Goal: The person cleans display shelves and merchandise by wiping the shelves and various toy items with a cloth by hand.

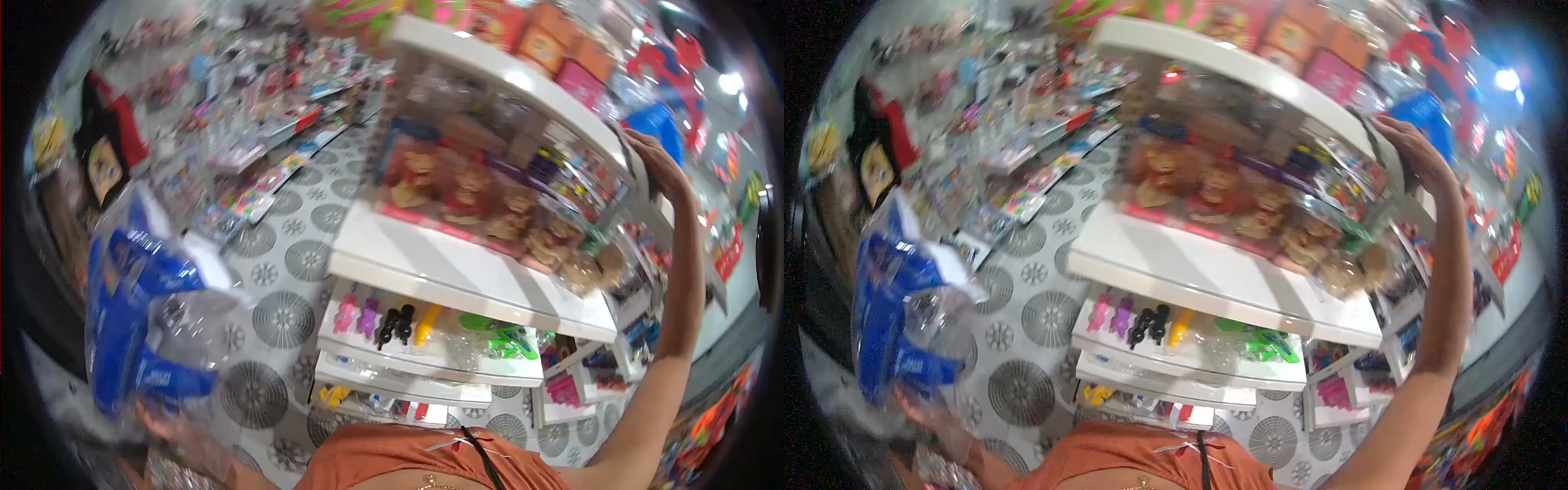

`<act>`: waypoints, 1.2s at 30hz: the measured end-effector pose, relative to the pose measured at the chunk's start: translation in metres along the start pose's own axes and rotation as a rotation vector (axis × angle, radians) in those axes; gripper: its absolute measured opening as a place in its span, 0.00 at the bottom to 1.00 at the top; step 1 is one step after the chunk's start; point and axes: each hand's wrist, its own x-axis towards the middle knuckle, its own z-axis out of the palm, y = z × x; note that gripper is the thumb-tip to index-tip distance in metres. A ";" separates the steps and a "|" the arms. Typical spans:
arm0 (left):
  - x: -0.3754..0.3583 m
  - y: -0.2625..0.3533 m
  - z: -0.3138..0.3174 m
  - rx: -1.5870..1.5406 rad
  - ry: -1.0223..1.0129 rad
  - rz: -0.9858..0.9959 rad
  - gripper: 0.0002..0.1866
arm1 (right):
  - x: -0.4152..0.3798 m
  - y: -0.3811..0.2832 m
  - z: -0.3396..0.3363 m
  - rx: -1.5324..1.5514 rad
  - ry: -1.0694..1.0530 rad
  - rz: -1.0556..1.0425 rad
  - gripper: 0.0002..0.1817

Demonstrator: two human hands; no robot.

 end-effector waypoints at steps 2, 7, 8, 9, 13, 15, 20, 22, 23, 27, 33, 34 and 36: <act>0.004 0.028 0.015 0.061 -0.058 0.121 0.22 | -0.013 0.042 -0.025 -0.059 -0.042 0.027 0.23; 0.020 0.087 0.107 0.163 -0.111 0.258 0.20 | -0.037 0.186 -0.092 -0.805 -0.053 -0.333 0.21; 0.025 0.100 0.127 0.148 -0.134 0.266 0.20 | -0.043 0.201 -0.101 -0.953 -0.076 -0.308 0.19; 0.030 0.114 0.148 0.125 -0.168 0.271 0.20 | -0.049 0.218 -0.110 -1.098 -0.103 -0.288 0.18; 0.043 0.180 0.235 -0.007 -0.333 0.282 0.19 | -0.056 0.251 -0.116 -1.258 -0.013 0.096 0.15; 0.043 0.218 0.280 -0.082 -0.435 0.275 0.18 | -0.053 0.255 -0.114 -1.011 0.150 0.242 0.18; 0.003 0.309 0.398 -0.315 -0.732 0.200 0.17 | -0.070 0.229 -0.092 -0.488 0.700 0.539 0.21; -0.028 0.339 0.443 -0.421 -0.856 0.137 0.17 | -0.085 0.201 -0.082 -0.398 0.843 0.552 0.24; -0.043 0.354 0.460 -0.460 -0.910 0.107 0.16 | -0.090 0.195 -0.082 -0.358 0.869 0.510 0.27; -0.120 0.392 0.531 -0.645 -1.143 -0.104 0.16 | -0.101 0.195 -0.083 -0.206 0.877 0.457 0.26; -0.267 0.433 0.585 -0.830 -1.325 -0.563 0.17 | -0.097 0.239 -0.089 -0.030 1.181 0.202 0.29; -0.300 0.446 0.584 -0.827 -1.273 -0.670 0.18 | -0.103 0.241 -0.091 -0.019 1.165 0.162 0.27; -0.324 0.442 0.597 -0.909 -1.439 -0.796 0.18 | -0.109 0.247 -0.097 0.033 1.153 0.136 0.25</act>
